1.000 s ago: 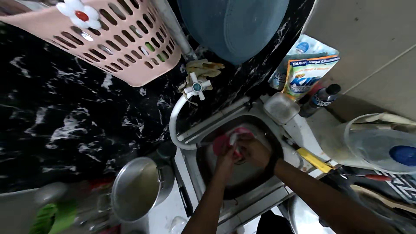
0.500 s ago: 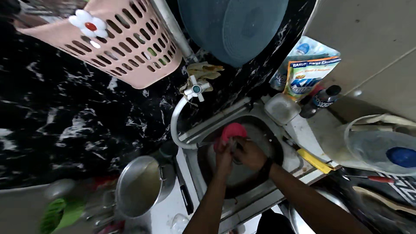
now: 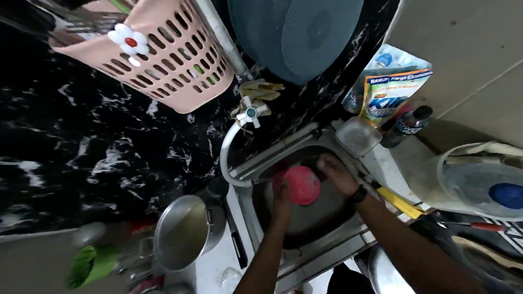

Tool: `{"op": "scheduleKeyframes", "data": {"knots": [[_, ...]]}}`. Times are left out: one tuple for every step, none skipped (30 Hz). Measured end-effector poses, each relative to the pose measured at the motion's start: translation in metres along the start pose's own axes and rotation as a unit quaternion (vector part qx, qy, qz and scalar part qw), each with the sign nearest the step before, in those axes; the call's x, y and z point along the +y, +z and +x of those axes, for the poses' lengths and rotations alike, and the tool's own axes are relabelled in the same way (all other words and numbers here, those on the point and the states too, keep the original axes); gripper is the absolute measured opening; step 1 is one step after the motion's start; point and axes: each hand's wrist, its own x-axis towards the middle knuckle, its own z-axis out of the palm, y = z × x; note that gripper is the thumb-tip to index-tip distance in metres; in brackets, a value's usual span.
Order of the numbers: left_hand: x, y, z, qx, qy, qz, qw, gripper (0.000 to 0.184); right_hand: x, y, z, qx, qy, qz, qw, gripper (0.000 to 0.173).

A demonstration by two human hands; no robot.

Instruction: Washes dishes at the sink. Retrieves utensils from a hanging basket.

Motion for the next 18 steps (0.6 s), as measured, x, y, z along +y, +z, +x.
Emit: {"op": "scheduleKeyframes", "data": {"knots": [[0.002, 0.008, 0.005, 0.004, 0.035, 0.023, 0.999, 0.046, -0.007, 0.011, -0.003, -0.005, -0.013, -0.019, 1.000, 0.051], [0.002, 0.013, 0.011, 0.003, 0.057, 0.046, 0.997, 0.046, -0.012, 0.021, -0.005, 0.012, -0.030, -0.062, 0.998, 0.052], [0.002, 0.016, 0.017, -0.006, 0.066, 0.082, 0.994, 0.047, -0.015, 0.025, -0.006, 0.037, -0.043, -0.110, 0.992, 0.052], [0.002, 0.016, 0.022, -0.021, 0.060, 0.129, 0.990, 0.048, -0.017, 0.026, -0.007, 0.062, -0.043, -0.157, 0.985, 0.054], [0.000, 0.015, 0.025, -0.046, 0.040, 0.170, 0.984, 0.051, -0.018, 0.026, -0.008, 0.084, -0.029, -0.202, 0.975, 0.056], [-0.001, 0.016, 0.026, -0.068, 0.006, 0.166, 0.984, 0.052, -0.018, 0.025, -0.009, 0.104, -0.011, -0.241, 0.965, 0.060], [0.000, 0.020, 0.022, -0.087, -0.041, 0.103, 0.990, 0.052, -0.016, 0.023, -0.010, 0.123, 0.000, -0.275, 0.954, 0.064], [0.006, 0.024, 0.016, -0.104, -0.097, -0.009, 0.990, 0.056, -0.011, 0.023, -0.012, 0.145, -0.013, -0.298, 0.943, 0.065], [0.016, 0.028, 0.010, -0.122, -0.138, -0.119, 0.976, 0.062, -0.004, 0.023, -0.014, 0.165, -0.055, -0.310, 0.935, 0.064], [0.024, 0.029, 0.006, -0.133, -0.150, -0.191, 0.961, 0.068, 0.005, 0.026, -0.020, 0.172, -0.120, -0.311, 0.927, 0.062], [0.027, 0.028, 0.004, -0.131, -0.140, -0.228, 0.955, 0.070, 0.014, 0.032, -0.028, 0.159, -0.197, -0.304, 0.918, 0.058], [0.029, 0.026, 0.004, -0.116, -0.127, -0.249, 0.953, 0.066, 0.021, 0.038, -0.035, 0.129, -0.274, -0.299, 0.905, 0.055], [0.035, 0.024, 0.004, -0.093, -0.126, -0.245, 0.957, 0.054, 0.025, 0.043, -0.040, 0.092, -0.330, -0.288, 0.894, 0.053], [0.039, 0.023, 0.005, -0.084, -0.114, -0.245, 0.959, 0.042, 0.031, 0.046, -0.041, 0.056, -0.363, -0.268, 0.891, 0.054], [0.041, 0.021, 0.004, -0.096, -0.099, -0.263, 0.955, 0.034, 0.037, 0.047, -0.041, 0.033, -0.375, -0.250, 0.892, 0.056], [0.040, 0.020, 0.003, -0.111, -0.085, -0.296, 0.945, 0.028, 0.044, 0.047, -0.038, 0.028, -0.375, -0.240, 0.895, 0.061], [0.035, 0.019, 0.003, -0.137, -0.079, -0.334, 0.929, 0.028, 0.047, 0.047, -0.033, 0.033, -0.360, -0.227, 0.904, 0.067], [0.030, 0.019, 0.004, -0.145, -0.081, -0.358, 0.919, 0.028, 0.045, 0.046, -0.028, 0.045, -0.337, -0.216, 0.915, 0.068]]}}
